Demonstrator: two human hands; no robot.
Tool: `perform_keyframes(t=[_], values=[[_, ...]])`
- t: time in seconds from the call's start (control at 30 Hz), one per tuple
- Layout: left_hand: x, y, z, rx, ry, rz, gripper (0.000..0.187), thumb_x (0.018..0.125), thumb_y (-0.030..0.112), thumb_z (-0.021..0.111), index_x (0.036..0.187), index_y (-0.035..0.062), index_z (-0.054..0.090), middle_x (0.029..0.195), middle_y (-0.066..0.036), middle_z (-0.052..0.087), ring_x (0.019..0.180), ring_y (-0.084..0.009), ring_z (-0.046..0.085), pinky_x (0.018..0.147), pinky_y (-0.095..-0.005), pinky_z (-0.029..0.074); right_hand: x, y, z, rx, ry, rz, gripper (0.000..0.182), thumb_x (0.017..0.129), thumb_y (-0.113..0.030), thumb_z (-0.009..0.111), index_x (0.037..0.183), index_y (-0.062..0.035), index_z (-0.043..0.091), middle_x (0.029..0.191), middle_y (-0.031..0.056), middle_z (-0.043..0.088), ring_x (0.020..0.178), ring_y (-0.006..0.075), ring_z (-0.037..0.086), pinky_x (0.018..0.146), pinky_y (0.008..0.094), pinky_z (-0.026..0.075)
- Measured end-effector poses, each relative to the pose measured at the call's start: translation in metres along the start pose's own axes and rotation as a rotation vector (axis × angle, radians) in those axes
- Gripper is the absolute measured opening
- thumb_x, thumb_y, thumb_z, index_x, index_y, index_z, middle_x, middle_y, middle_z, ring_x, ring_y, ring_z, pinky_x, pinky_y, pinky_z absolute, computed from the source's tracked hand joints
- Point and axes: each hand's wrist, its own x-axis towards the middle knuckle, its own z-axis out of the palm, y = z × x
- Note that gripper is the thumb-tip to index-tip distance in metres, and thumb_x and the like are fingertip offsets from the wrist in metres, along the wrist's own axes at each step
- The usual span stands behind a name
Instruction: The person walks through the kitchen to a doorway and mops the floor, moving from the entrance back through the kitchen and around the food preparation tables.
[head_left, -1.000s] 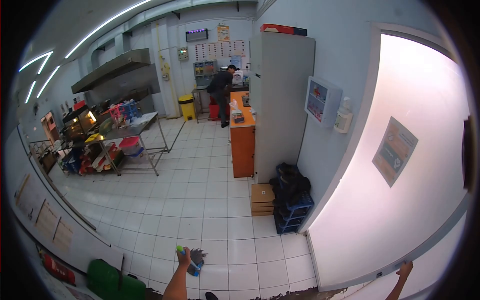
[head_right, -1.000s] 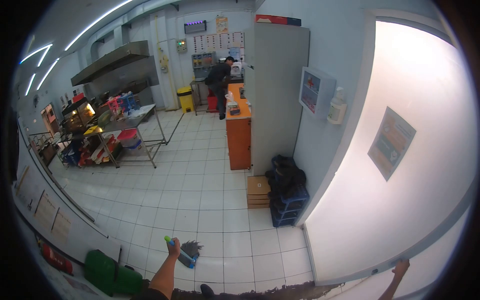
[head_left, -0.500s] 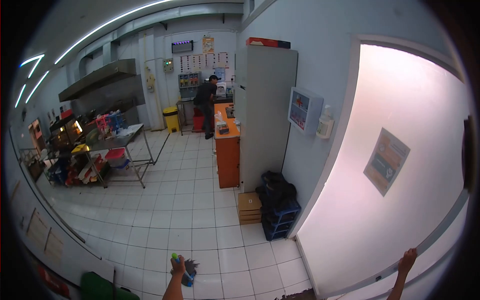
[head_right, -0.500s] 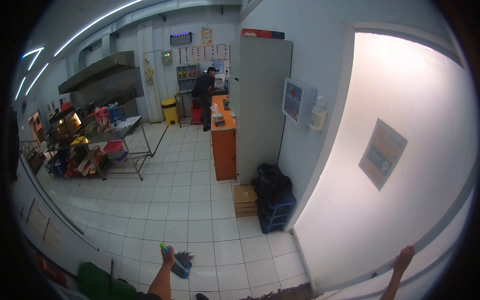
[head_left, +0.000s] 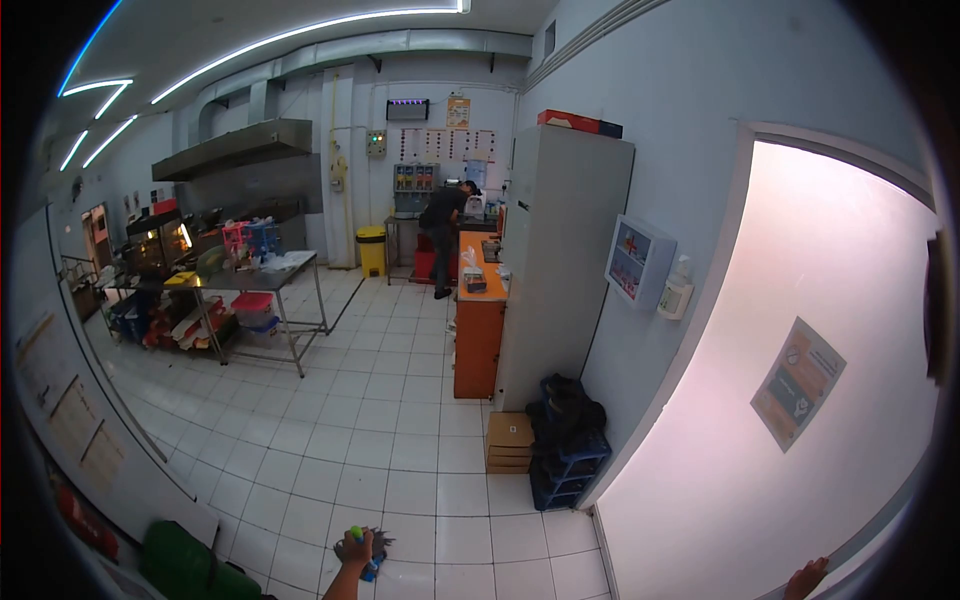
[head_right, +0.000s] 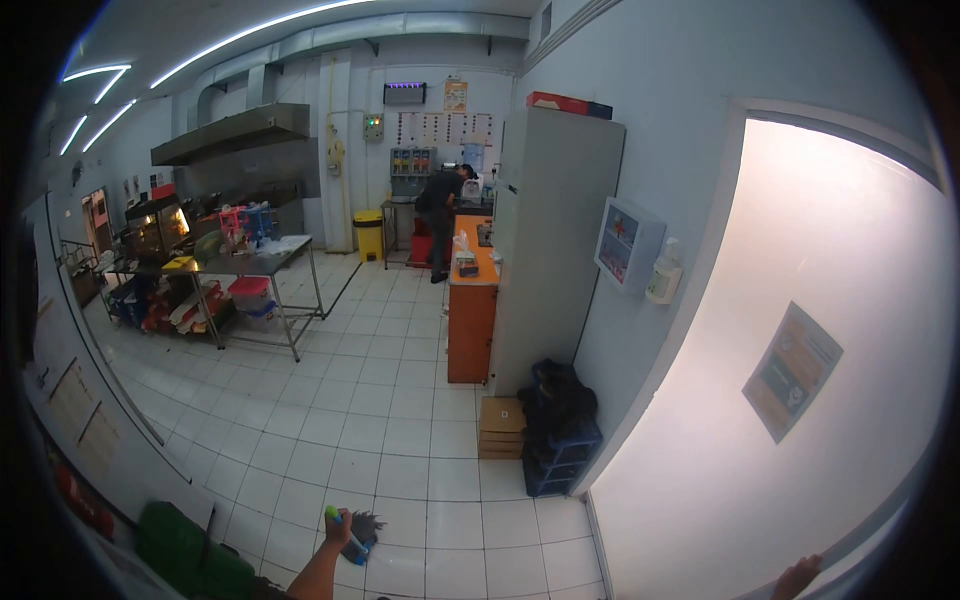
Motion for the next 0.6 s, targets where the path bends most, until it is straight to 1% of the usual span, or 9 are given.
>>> perform_keyframes(t=[0.03, 0.13, 0.23, 0.3, 0.37, 0.4, 0.47, 0.53, 0.6], values=[[0.002, 0.002, 0.004, -0.068, 0.075, 0.042, 0.036, 0.084, 0.021, 0.051, 0.054, 0.0075, 0.037, 0.05, 0.002, 0.037, 0.048, -0.0082, 0.035, 0.045, -0.0292, 0.027, -0.007, -0.003, 0.001, -0.037, -0.063, 0.003, 0.029, 0.082, -0.036, 0.059, 0.103, -0.0186, 0.069, 0.12, 0.0041, 0.057, 0.119, 0.0185, 0.047, 0.085, 0.0386, 0.047], [0.0, 0.013, 0.002, -0.191, 0.096, -0.094, 0.035, 0.084, 0.021, 0.051, 0.055, 0.0074, 0.039, 0.05, 0.001, 0.038, 0.048, -0.0084, 0.037, 0.046, -0.0285, 0.029, -0.016, -0.006, 0.02, -0.038, -0.046, 0.01, 0.032, 0.085, -0.036, 0.056, 0.107, -0.0161, 0.066, 0.121, 0.0071, 0.056, 0.117, 0.0226, 0.049, 0.09, 0.0429, 0.044], [0.003, 0.032, 0.002, -0.332, 0.072, -0.135, 0.035, 0.084, 0.023, 0.051, 0.055, 0.0071, 0.041, 0.05, 0.001, 0.04, 0.048, -0.009, 0.038, 0.047, -0.0286, 0.03, -0.021, 0.006, 0.016, -0.141, -0.07, 0.054, 0.034, 0.085, -0.037, 0.055, 0.109, -0.0154, 0.066, 0.124, 0.0085, 0.056, 0.118, 0.0251, 0.049, 0.092, 0.0457, 0.043], [0.003, 0.065, -0.008, -0.327, 0.041, -0.129, 0.036, 0.086, 0.025, 0.051, 0.056, 0.0078, 0.041, 0.051, 0.001, 0.041, 0.049, -0.0088, 0.039, 0.047, -0.0289, 0.031, -0.029, 0.008, 0.013, -0.17, -0.094, 0.063, 0.035, 0.085, -0.037, 0.055, 0.109, -0.0149, 0.065, 0.126, 0.0093, 0.055, 0.121, 0.0264, 0.048, 0.092, 0.0469, 0.042], [0.002, 0.059, -0.008, -0.278, 0.028, -0.112, 0.037, 0.086, 0.025, 0.051, 0.056, 0.0082, 0.04, 0.052, 0.002, 0.041, 0.05, -0.0085, 0.039, 0.048, -0.0286, 0.031, -0.03, -0.006, 0.027, -0.135, -0.111, 0.053, 0.036, 0.085, -0.038, 0.054, 0.109, -0.0145, 0.065, 0.128, 0.01, 0.054, 0.123, 0.0275, 0.046, 0.093, 0.0478, 0.042], [0.001, 0.056, -0.015, -0.254, 0.013, -0.117, 0.037, 0.087, 0.025, 0.051, 0.056, 0.0079, 0.039, 0.053, 0.001, 0.042, 0.051, -0.0084, 0.039, 0.048, -0.0285, 0.031, -0.037, -0.016, 0.037, -0.147, -0.114, 0.058, 0.038, 0.085, -0.038, 0.054, 0.113, -0.0152, 0.064, 0.132, 0.0108, 0.053, 0.129, 0.0279, 0.043, 0.095, 0.051, 0.04], [-0.005, 0.052, -0.019, -0.212, -0.023, -0.143, 0.037, 0.088, 0.025, 0.051, 0.057, 0.0074, 0.039, 0.054, 0.001, 0.042, 0.052, -0.0082, 0.039, 0.049, -0.0282, 0.032, -0.042, -0.028, 0.048, -0.203, -0.126, 0.081, 0.038, 0.085, -0.038, 0.053, 0.115, -0.0164, 0.064, 0.133, 0.0107, 0.053, 0.13, 0.0287, 0.041, 0.096, 0.0535, 0.039], [-0.008, 0.084, -0.041, -0.248, -0.088, -0.141, 0.037, 0.089, 0.025, 0.05, 0.058, 0.0072, 0.039, 0.055, 0.002, 0.042, 0.054, -0.0076, 0.039, 0.05, -0.0279, 0.032, -0.046, -0.038, 0.05, -0.311, -0.126, 0.093, 0.037, 0.086, -0.039, 0.051, 0.114, -0.0181, 0.066, 0.134, 0.0109, 0.053, 0.132, 0.0304, 0.04, 0.097, 0.0566, 0.037], [-0.01, 0.108, -0.06, -0.28, -0.121, -0.143, 0.037, 0.091, 0.025, 0.05, 0.06, 0.0068, 0.04, 0.056, 0.001, 0.043, 0.054, -0.0075, 0.039, 0.051, -0.0281, 0.032, -0.043, -0.024, 0.039, -0.38, -0.089, 0.11, 0.04, 0.088, -0.041, 0.049, 0.114, -0.0161, 0.066, 0.134, 0.0114, 0.053, 0.131, 0.0314, 0.041, 0.098, 0.0569, 0.035]])
